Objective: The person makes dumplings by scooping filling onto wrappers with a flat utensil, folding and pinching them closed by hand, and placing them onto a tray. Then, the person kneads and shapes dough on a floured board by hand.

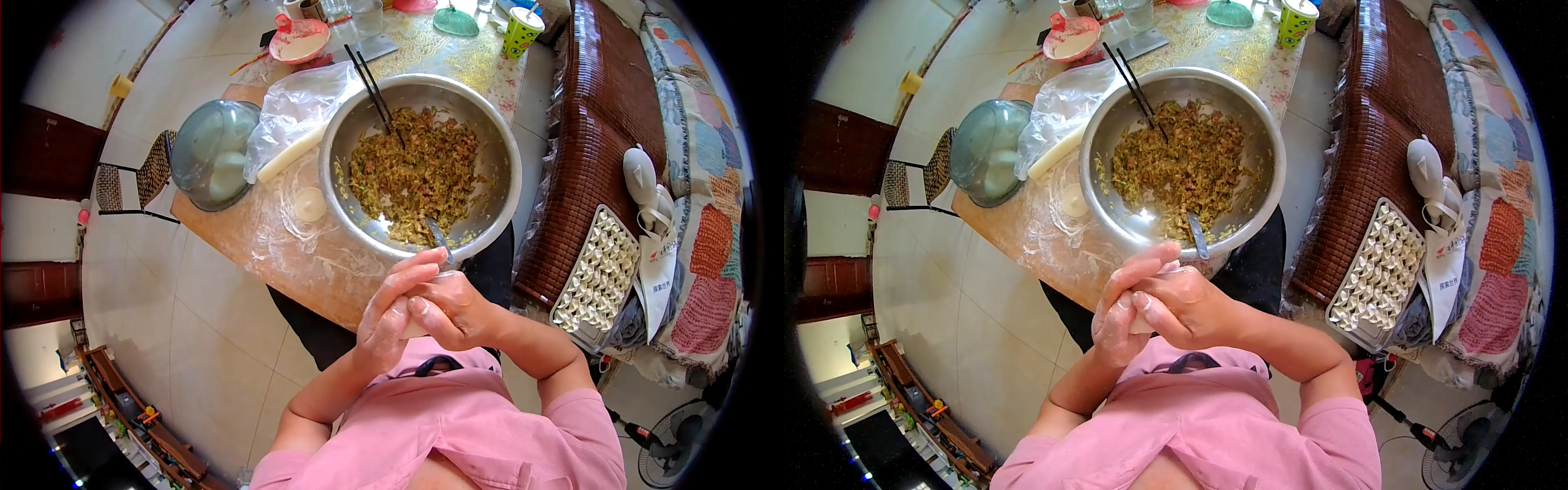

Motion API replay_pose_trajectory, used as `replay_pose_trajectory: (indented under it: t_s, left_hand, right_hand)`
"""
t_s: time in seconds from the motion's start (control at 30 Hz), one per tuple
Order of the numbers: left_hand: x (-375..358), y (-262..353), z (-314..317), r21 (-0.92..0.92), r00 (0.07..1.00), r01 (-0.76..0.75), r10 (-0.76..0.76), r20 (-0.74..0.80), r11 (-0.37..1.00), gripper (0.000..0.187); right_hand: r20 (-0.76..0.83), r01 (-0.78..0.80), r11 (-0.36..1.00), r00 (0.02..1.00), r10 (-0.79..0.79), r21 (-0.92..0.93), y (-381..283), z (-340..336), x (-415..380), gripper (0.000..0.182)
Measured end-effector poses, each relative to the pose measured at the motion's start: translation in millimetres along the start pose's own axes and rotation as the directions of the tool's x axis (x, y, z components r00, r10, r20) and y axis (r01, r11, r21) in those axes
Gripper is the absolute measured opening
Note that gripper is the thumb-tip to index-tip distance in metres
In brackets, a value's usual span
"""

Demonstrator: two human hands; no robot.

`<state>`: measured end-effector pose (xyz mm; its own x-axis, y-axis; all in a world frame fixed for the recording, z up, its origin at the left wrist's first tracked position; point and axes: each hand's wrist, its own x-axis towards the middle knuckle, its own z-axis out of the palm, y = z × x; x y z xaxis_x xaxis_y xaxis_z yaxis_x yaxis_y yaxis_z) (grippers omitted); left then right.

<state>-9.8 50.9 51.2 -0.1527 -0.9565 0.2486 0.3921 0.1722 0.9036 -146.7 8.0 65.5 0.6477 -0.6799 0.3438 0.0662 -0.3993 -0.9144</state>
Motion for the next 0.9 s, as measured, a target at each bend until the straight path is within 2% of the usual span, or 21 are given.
replay_pose_trajectory:
  t_s: [0.13,0.2,0.43,0.5,0.63,0.7,0.73,0.77,0.8,0.83,0.9]
  left_hand:
    - [-8.8,-12.9,-0.9,0.001,0.999,-0.043,0.043,-0.02,0.999,0.03]
    - [-10.8,-12.5,0.9,0.074,0.994,-0.002,0.01,-0.106,0.997,0.025]
    - [-13.7,-15.5,-2.7,0.046,0.985,0.076,-0.068,-0.16,0.996,0.024]
    - [-15.9,-17.2,-3.8,0.005,0.977,0.116,-0.113,-0.18,0.993,0.024]
    - [-15.2,-18.6,-5.4,0.03,0.982,0.08,-0.074,-0.176,0.996,0.025]
    - [-15.4,-24.6,-10.7,0.312,0.992,0.005,0.035,-0.122,0.95,0.028]
    - [-15.0,-29.8,-12.3,0.316,0.992,-0.007,0.047,-0.117,0.949,0.028]
    - [-14.9,-36.9,-13.2,0.091,0.985,0.085,-0.07,-0.156,0.992,0.033]
    - [-10.2,-35.9,-12.5,-0.141,0.967,0.171,-0.194,-0.166,0.975,0.04]
    - [-5.9,-34.6,-13.7,-0.137,0.969,0.16,-0.182,-0.168,0.978,0.04]
    - [5.8,-30.8,-15.4,-0.049,0.959,0.25,-0.254,-0.122,0.967,0.071]
  right_hand:
    - [-0.086,-0.018,1.0,0.996,0.016,-0.025,4.9,13.2,0.9,0.016]
    - [-0.116,-0.032,0.999,0.993,0.031,-0.008,6.4,17.1,4.1,0.016]
    - [-0.12,-0.035,0.999,0.992,0.039,0.036,12.6,23.3,9.0,0.018]
    - [-0.163,-0.027,1.0,0.986,0.025,-0.011,17.9,27.0,8.1,0.018]
    - [-0.176,0.001,0.999,0.984,0.005,0.039,13.6,26.7,12.5,0.017]
    - [-0.185,-0.013,1.0,0.983,0.017,0.021,18.9,28.2,10.2,0.017]
    - [-0.135,-0.121,0.989,0.982,0.131,0.082,19.2,26.2,6.9,0.019]
    - [-0.133,-0.106,0.992,0.984,0.115,0.072,24.1,25.4,3.0,0.019]
    - [-0.116,-0.167,0.985,0.979,0.17,0.035,28.7,25.4,1.2,0.022]
    - [-0.1,-0.231,0.973,0.968,0.23,-0.001,32.1,23.8,-0.9,0.024]
    - [-0.086,-0.211,0.977,0.973,0.212,0.018,30.6,14.7,-2.6,0.028]
